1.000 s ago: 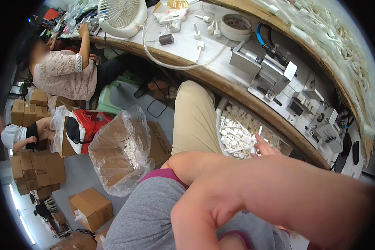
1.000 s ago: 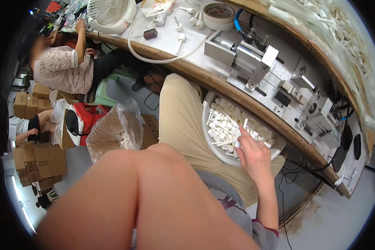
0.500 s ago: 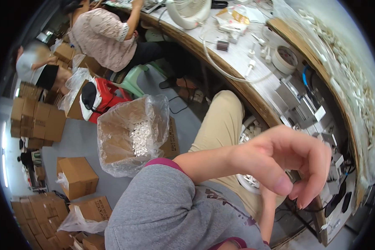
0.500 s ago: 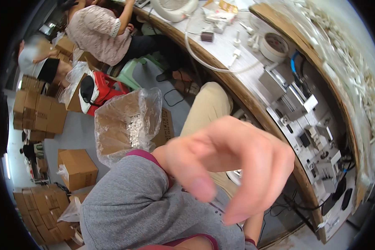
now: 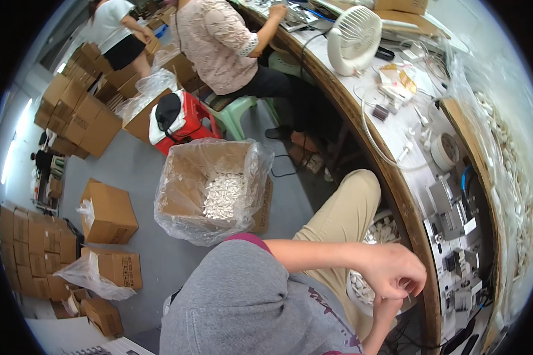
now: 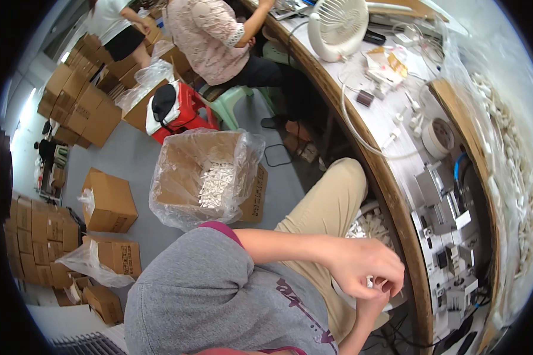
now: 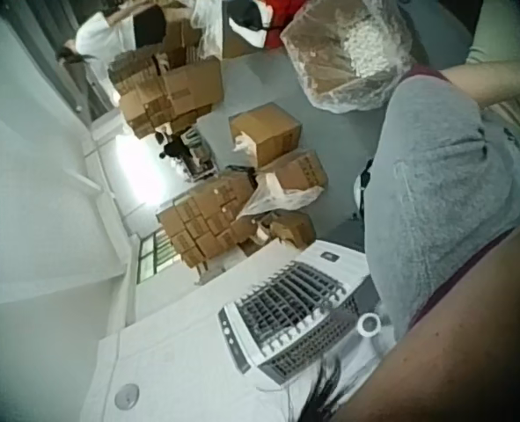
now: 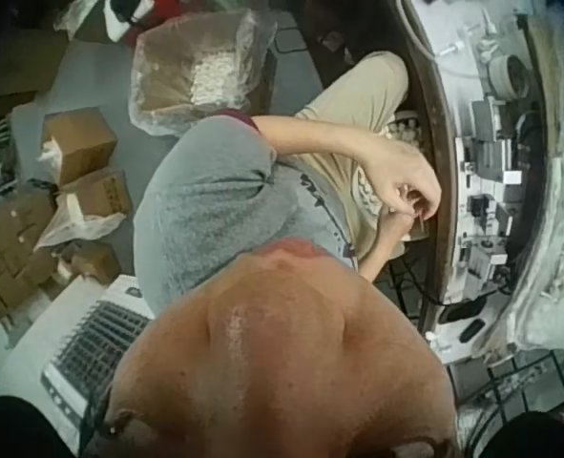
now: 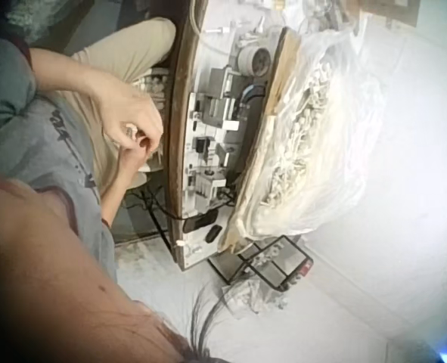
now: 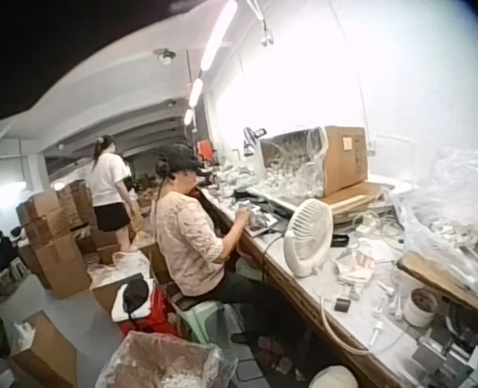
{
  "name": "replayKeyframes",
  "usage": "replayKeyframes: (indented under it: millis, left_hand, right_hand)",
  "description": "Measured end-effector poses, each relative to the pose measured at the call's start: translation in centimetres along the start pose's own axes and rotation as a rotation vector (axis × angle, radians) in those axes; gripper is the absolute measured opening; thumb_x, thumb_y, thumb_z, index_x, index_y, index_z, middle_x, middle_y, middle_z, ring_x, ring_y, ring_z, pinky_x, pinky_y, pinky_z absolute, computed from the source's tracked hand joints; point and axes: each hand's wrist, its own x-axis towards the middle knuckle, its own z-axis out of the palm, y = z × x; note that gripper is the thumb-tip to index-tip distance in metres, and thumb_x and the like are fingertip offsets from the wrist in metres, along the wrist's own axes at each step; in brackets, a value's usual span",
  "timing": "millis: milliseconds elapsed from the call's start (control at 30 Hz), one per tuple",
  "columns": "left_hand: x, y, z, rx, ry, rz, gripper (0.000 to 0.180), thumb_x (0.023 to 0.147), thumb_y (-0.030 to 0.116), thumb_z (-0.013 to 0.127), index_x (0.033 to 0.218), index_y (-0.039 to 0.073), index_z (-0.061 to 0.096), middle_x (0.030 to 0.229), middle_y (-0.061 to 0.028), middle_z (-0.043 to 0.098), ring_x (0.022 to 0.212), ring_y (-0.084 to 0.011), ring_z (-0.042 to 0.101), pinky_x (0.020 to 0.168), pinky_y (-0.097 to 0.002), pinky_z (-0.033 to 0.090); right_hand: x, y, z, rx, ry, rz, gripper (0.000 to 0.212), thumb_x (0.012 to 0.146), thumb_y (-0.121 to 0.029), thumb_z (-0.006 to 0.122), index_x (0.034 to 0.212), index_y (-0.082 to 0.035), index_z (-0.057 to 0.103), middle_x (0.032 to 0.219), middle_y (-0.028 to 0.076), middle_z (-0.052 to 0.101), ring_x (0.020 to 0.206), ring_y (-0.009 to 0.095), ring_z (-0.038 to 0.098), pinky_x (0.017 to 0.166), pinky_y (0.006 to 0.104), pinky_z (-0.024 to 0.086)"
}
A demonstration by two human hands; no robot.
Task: The person is using an industrial machine to press-fit or assemble white plastic components.
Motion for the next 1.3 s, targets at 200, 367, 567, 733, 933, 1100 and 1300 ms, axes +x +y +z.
replayKeyframes:
  millis: [200,367,567,733,933,1100,1300]
  left_hand:
    - [-0.5,-0.7,2.4,0.145,-0.041,-0.030,0.008,0.081,0.011,0.063,0.088,0.007,0.063,0.080,-0.0064,0.062,0.079,-0.0264,0.064,0.067,-0.0402,0.050]
    - [0.0,-1.3,3.3,0.123,-0.057,0.011,0.006,0.083,0.010,0.062,0.088,0.008,0.064,0.079,-0.0063,0.062,0.081,-0.0272,0.064,0.068,-0.0417,0.050]
    - [1.3,-2.7,4.5,0.332,-0.097,0.114,0.006,0.083,0.015,0.062,0.085,0.010,0.063,0.079,-0.0054,0.062,0.079,-0.0278,0.064,0.066,-0.0423,0.049]
    - [11.5,-4.5,4.0,0.645,0.072,0.343,0.012,0.067,0.023,0.068,0.064,0.012,0.063,0.070,-0.0056,0.061,0.073,-0.0288,0.062,0.060,-0.0429,0.047]
    - [24.6,-10.3,2.9,0.966,0.545,0.245,0.029,0.069,0.026,0.069,0.085,0.002,0.070,0.094,-0.0155,0.063,0.096,-0.0303,0.055,0.089,-0.0425,0.040]
    - [30.3,-13.5,1.9,1.219,0.194,-0.023,0.032,0.077,0.032,0.069,0.098,0.008,0.076,0.106,-0.0127,0.067,0.108,-0.0288,0.056,0.096,-0.0446,0.036]
    - [32.6,-14.7,2.3,1.235,-0.208,-0.146,0.021,0.082,0.034,0.067,0.096,0.022,0.079,0.107,-0.0040,0.072,0.109,-0.0268,0.062,0.088,-0.0424,0.042]
  right_hand:
    - [5.1,-2.9,-9.0,-0.144,0.295,-0.243,0.018,0.090,-0.002,0.066,0.106,0.004,0.066,0.125,0.023,0.065,0.109,0.033,0.064,0.090,0.0389,0.051]
    - [10.6,-2.6,-18.4,-0.116,0.606,-0.324,0.025,0.100,0.000,0.055,0.123,0.008,0.062,0.126,0.017,0.066,0.108,0.020,0.063,0.091,0.0291,0.048]
    - [21.7,7.3,-29.2,-0.243,0.509,-0.148,0.037,0.104,-0.014,0.051,0.139,-0.002,0.053,0.140,0.010,0.056,0.128,0.022,0.053,0.105,0.0355,0.042]
    - [28.2,14.5,-31.7,-0.490,0.232,-0.275,0.048,0.095,-0.008,0.055,0.143,-0.004,0.048,0.144,0.013,0.051,0.133,0.029,0.047,0.111,0.0397,0.036]
    - [27.1,13.3,-29.2,-0.216,0.154,-0.121,0.050,0.091,-0.007,0.058,0.141,-0.002,0.049,0.137,0.014,0.054,0.125,0.026,0.052,0.105,0.0367,0.041]
    - [25.5,13.7,-30.2,-0.220,0.209,-0.141,0.040,0.096,-0.006,0.057,0.136,-0.001,0.053,0.131,0.013,0.056,0.104,0.016,0.057,0.078,0.0276,0.048]
    - [23.9,12.2,-29.9,-0.305,0.249,-0.062,0.036,0.100,-0.011,0.056,0.135,-0.003,0.056,0.112,0.008,0.063,0.089,0.012,0.057,0.070,0.0260,0.046]
